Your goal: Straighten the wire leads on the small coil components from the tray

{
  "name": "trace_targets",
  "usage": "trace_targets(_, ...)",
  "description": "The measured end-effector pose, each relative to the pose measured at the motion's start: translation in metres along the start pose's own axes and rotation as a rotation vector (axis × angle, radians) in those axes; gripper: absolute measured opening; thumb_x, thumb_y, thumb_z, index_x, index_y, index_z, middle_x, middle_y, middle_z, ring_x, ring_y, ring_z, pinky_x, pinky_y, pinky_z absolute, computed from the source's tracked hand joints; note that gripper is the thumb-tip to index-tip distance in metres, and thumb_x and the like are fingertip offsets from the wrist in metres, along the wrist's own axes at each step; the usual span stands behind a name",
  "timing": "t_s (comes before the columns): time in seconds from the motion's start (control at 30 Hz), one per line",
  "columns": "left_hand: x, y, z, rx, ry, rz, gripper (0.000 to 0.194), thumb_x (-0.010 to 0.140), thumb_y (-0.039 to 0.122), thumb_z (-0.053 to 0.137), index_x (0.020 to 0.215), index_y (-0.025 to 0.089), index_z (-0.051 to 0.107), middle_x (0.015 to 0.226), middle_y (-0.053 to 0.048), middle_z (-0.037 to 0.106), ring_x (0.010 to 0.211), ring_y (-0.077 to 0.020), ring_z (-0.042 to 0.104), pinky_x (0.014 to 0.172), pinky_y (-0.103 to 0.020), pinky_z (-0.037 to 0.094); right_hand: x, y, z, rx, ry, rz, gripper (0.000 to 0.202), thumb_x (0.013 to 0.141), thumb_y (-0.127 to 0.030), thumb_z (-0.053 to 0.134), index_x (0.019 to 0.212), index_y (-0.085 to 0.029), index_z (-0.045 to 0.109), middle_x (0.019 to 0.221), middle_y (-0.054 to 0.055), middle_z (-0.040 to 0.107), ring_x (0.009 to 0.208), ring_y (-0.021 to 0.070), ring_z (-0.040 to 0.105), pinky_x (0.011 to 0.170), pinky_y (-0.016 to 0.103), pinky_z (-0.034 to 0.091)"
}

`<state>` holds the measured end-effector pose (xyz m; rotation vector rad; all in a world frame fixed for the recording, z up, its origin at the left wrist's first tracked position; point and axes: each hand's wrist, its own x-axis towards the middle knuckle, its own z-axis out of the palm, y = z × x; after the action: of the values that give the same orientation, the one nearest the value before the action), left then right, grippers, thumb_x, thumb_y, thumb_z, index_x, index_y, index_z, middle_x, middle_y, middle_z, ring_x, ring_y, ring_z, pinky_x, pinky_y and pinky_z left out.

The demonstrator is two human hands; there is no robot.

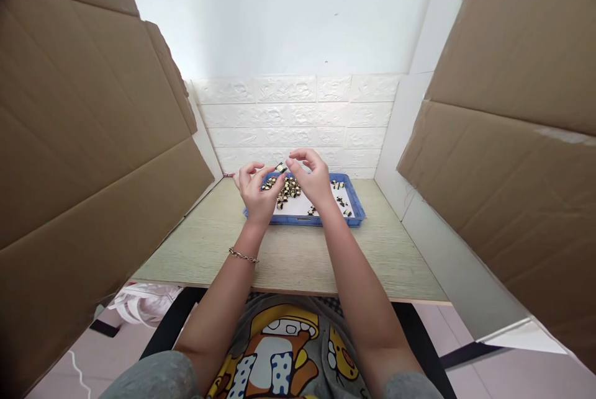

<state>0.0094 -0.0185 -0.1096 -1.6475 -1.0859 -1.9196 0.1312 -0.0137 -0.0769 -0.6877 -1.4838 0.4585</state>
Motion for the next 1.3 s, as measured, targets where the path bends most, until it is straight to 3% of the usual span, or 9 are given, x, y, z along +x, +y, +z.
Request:
trace_targets(0.23, -0.005, -0.001, -0.003, 0.045, -0.016, 0.011, 0.020, 0.072, 0.040, 0.064, 0.081, 0.022, 0.068, 0.094, -0.007, 0.058, 0.088, -0.0194, 0.050, 0.086, -0.035, 0.031, -0.018, 0.014, 0.004, -0.019, -0.005, -0.040, 0.017, 0.074, -0.038, 0.057, 0.080, -0.022, 0.060, 0.087, 0.002, 0.063, 0.089, 0.0176, 0.057, 0.083, 0.034, 0.044)
trace_targets(0.5, -0.004, -0.002, -0.002, 0.046, 0.027, 0.040, 0.020, 0.072, 0.039, 0.065, 0.081, 0.021, 0.068, 0.092, -0.008, 0.058, 0.086, -0.0197, 0.049, 0.084, -0.035, 0.031, -0.016, 0.019, -0.004, -0.020, -0.009, -0.039, 0.013, 0.075, -0.032, 0.057, 0.070, -0.020, 0.061, 0.083, 0.003, 0.063, 0.084, 0.0163, 0.058, 0.079, 0.032, 0.045)
trace_targets(0.9, -0.003, -0.001, -0.001, 0.050, 0.011, -0.032, 0.020, 0.071, 0.040, 0.065, 0.081, 0.023, 0.068, 0.094, -0.007, 0.057, 0.087, -0.0196, 0.049, 0.087, -0.036, 0.030, -0.014, 0.015, -0.008, 0.039, -0.031, 0.058, 0.016, 0.070, -0.035, 0.063, 0.064, -0.021, 0.064, 0.075, 0.001, 0.065, 0.076, 0.0151, 0.059, 0.073, 0.030, 0.047)
trace_targets(1.13, -0.004, 0.000, 0.000, 0.027, 0.008, -0.019, 0.019, 0.071, 0.039, 0.065, 0.082, 0.023, 0.068, 0.094, -0.007, 0.057, 0.087, -0.0198, 0.049, 0.087, -0.035, 0.030, -0.011, 0.019, -0.013, 0.109, 0.037, 0.167, 0.021, 0.070, -0.040, 0.062, 0.070, -0.020, 0.066, 0.072, 0.000, 0.066, 0.071, 0.0137, 0.058, 0.073, 0.030, 0.047)
trace_targets(1.3, -0.005, 0.001, 0.002, 0.042, -0.013, 0.010, 0.019, 0.071, 0.039, 0.065, 0.081, 0.023, 0.068, 0.093, -0.007, 0.058, 0.089, -0.0200, 0.050, 0.086, -0.035, 0.031, -0.011, 0.019, -0.014, 0.135, -0.009, 0.185, 0.028, 0.072, -0.046, 0.059, 0.077, -0.020, 0.068, 0.082, 0.001, 0.068, 0.079, 0.0148, 0.060, 0.080, 0.031, 0.047)
